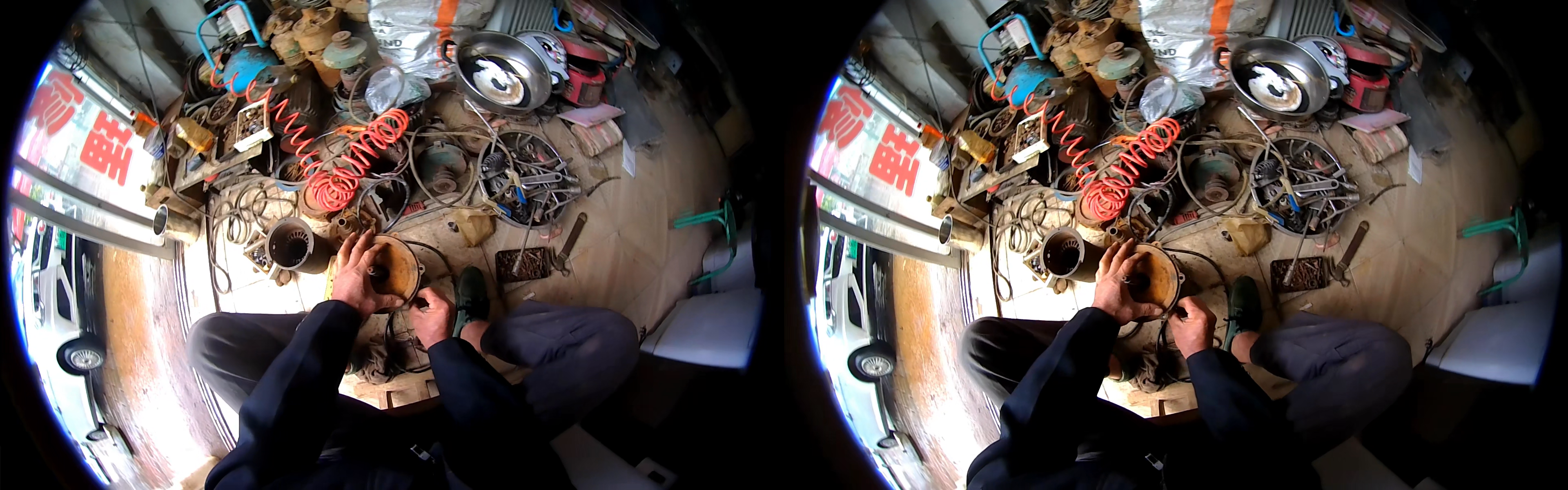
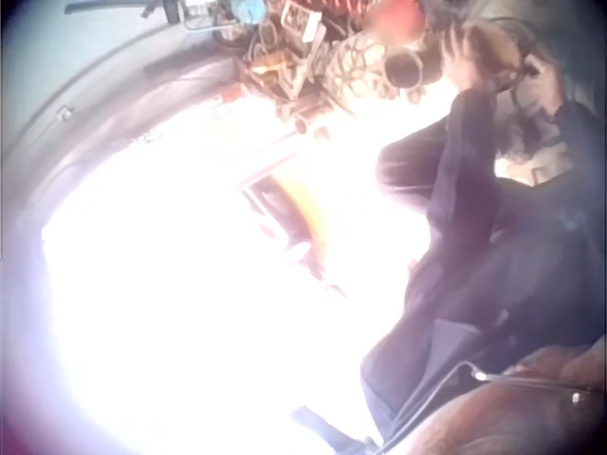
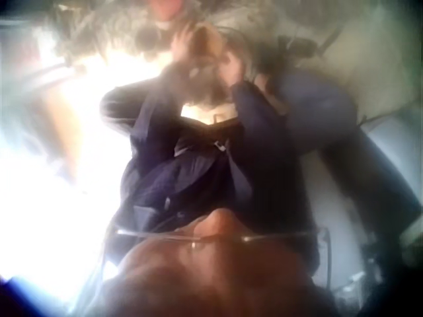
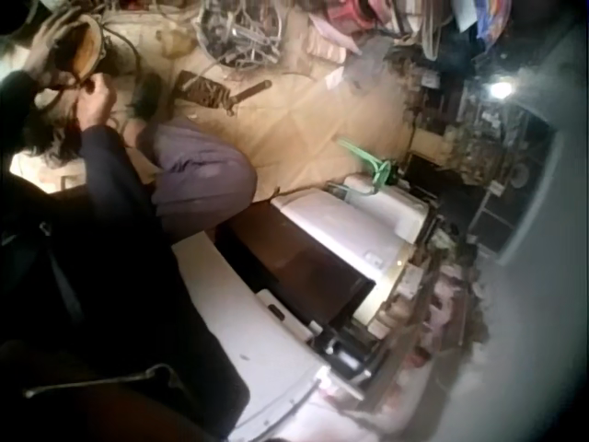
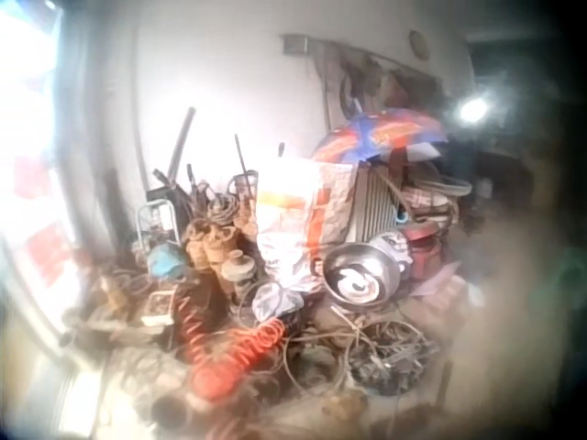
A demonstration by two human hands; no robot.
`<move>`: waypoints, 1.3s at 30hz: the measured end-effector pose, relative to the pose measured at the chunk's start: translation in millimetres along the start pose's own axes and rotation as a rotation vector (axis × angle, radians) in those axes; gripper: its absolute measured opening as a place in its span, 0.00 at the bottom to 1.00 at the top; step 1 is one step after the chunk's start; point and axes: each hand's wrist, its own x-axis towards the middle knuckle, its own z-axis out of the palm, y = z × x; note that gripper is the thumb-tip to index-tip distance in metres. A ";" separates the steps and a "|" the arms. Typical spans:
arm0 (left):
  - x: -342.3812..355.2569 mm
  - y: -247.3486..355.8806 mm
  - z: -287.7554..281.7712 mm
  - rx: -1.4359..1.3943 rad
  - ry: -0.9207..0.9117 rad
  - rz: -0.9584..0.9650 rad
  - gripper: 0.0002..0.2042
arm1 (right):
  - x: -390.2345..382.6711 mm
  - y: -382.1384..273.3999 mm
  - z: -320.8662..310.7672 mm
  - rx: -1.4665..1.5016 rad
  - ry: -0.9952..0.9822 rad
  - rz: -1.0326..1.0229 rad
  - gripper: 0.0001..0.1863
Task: The person sits on the floor of a cluttered workshop and works on a circular mechanical component, likely a brake drum. They use a small metal tool to scrape and clean the inner surface of the part, rotating it periodically to access different areas.
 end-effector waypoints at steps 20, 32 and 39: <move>-2.3 -21.3 -0.6 0.010 0.095 0.043 0.56 | 7.4 -34.4 2.2 -0.291 -0.106 -0.234 0.07; -7.8 -1.6 -11.8 -0.026 -0.080 -0.078 0.56 | 1.6 -11.6 -0.3 -0.288 -0.124 -0.123 0.11; -7.6 -0.3 -13.3 -0.044 -0.093 -0.063 0.55 | -2.8 -21.7 0.5 -0.088 -0.108 -0.051 0.12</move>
